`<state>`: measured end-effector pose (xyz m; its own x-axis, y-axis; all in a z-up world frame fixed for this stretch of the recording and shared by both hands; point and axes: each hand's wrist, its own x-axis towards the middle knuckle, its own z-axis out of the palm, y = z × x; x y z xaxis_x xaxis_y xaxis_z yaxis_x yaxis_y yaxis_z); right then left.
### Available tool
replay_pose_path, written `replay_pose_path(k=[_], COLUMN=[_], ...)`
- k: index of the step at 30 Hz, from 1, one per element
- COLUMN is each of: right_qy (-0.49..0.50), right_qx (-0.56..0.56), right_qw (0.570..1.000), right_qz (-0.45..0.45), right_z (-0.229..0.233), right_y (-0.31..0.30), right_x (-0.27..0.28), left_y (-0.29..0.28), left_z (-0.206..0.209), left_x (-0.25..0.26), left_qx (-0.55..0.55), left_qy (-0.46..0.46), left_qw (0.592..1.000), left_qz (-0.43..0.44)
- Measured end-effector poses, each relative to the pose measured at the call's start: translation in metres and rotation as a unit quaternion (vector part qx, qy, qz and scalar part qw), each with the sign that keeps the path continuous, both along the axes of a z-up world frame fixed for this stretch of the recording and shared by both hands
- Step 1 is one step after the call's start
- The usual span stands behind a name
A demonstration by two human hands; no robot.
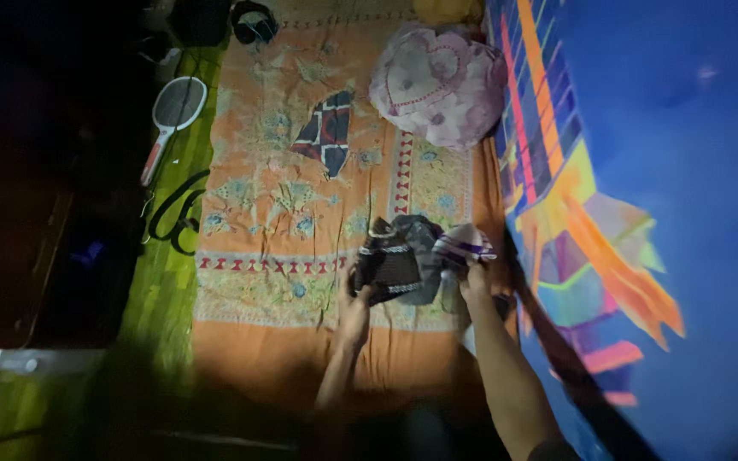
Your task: The person sorts through a pile of clothes and miscellaneous items on a bed, picking up and placing down various objects including a phone, a small box, and folded garments. The person moves items from a central pile to a separate area on the bed.
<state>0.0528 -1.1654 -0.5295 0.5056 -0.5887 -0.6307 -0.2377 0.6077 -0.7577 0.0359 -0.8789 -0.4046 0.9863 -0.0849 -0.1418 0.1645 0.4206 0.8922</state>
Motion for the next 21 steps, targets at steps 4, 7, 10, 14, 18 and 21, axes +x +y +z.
replay_pose_path(k=[4,7,10,14,18,21], right_qy=[0.029,0.051,-0.015,-0.140,-0.137,-0.106], right_qx=[0.022,0.048,0.107,0.042,-0.035,-0.096], right_qw=[0.998,0.996,0.992,0.979,0.984,0.986], right_qz=[0.043,0.060,0.071,0.144,0.105,0.091], right_z=[-0.026,-0.020,-0.001,0.008,-0.013,-0.036], right_y=[-0.005,0.000,0.017,0.036,0.014,-0.015], right_x=[0.019,-0.005,-0.039,-0.077,-0.056,-0.016], left_y=[-0.011,-0.024,-0.044,-0.074,-0.084,-0.073], left_z=[-0.029,-0.051,-0.068,-0.082,-0.090,-0.098], left_x=[0.012,0.017,0.025,0.034,0.038,0.029], left_qx=[0.103,0.007,-0.005,0.113,0.240,0.177], left_qy=[-0.044,0.005,0.158,0.002,-0.106,-0.074], left_qw=[0.993,0.999,0.979,0.971,0.947,0.973], left_qz=[-0.030,-0.048,-0.126,-0.208,-0.184,-0.131])
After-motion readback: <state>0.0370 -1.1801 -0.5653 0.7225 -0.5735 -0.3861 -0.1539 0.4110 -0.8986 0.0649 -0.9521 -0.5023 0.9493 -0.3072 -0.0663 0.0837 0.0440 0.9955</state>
